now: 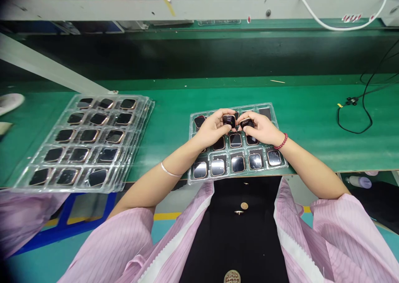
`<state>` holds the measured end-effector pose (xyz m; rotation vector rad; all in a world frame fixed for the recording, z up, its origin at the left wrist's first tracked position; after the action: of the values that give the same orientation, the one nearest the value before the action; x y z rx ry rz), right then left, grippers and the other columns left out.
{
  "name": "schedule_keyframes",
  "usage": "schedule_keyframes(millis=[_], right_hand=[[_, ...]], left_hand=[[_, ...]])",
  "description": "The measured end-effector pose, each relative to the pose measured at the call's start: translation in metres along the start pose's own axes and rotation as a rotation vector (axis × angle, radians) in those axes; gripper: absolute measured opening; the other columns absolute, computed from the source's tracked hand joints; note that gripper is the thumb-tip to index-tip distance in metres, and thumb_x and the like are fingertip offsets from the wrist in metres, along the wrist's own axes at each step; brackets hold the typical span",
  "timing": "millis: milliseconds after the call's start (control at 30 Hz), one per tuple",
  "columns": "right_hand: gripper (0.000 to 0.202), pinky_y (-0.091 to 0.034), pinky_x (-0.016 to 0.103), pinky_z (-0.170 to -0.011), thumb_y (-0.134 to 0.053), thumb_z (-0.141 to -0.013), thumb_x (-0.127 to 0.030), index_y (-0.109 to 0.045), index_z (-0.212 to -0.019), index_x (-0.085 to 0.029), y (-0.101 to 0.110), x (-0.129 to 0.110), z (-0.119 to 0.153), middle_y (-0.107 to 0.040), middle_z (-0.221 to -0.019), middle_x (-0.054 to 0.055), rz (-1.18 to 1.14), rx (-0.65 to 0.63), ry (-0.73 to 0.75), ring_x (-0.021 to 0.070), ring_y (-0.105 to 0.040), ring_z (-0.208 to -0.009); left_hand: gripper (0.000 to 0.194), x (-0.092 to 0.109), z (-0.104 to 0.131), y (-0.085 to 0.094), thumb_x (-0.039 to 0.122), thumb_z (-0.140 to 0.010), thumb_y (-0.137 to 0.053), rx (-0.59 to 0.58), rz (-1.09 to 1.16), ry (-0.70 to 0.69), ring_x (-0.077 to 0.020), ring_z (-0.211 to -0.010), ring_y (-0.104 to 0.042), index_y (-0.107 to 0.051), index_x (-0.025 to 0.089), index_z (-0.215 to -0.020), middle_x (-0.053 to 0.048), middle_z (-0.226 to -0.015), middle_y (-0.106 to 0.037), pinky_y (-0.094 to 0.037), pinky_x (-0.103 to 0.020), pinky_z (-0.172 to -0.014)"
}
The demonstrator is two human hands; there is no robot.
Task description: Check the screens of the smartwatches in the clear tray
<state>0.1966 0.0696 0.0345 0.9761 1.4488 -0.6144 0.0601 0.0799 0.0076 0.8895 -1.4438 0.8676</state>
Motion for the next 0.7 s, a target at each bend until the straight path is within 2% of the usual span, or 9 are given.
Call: schedule_keyframes(millis=[333,700], right_hand=[[0.028,-0.058,0.03,-0.07,-0.064,-0.08,-0.019,-0.065,-0.108,-0.017,-0.0005,0.0,-0.0009,-0.072,-0.102,0.008,0.002,-0.005,-0.003,0.0196,-0.071,-0.087],[0.027,-0.06,0.035,-0.079,-0.066,-0.083,-0.021,-0.066,-0.11,-0.018,-0.0004,-0.0006,0.0005,-0.073,-0.103,0.008,0.055,-0.014,0.003,0.0206,-0.072,-0.089]], left_hand=[[0.046,-0.0019,0.0003,0.0011,0.014,-0.08,-0.064,-0.007,-0.024,0.01,-0.0137,-0.084,-0.073,-0.058,0.017,-0.126,-0.007,-0.115,-0.069,-0.063,-0.033,-0.086],[0.046,-0.0016,0.0009,0.0019,0.015,-0.08,-0.066,0.015,-0.034,0.021,-0.0155,-0.087,-0.074,-0.059,0.016,-0.125,-0.008,-0.115,-0.071,-0.062,-0.032,-0.086]])
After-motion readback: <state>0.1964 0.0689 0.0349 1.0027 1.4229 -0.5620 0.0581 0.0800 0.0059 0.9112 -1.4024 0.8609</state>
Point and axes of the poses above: each hand's wrist, its own z-axis away from the middle knuckle, its own y-axis out of the back of the hand, x = y × z, the point moved 9 cm from there along -z, towards the middle knuckle
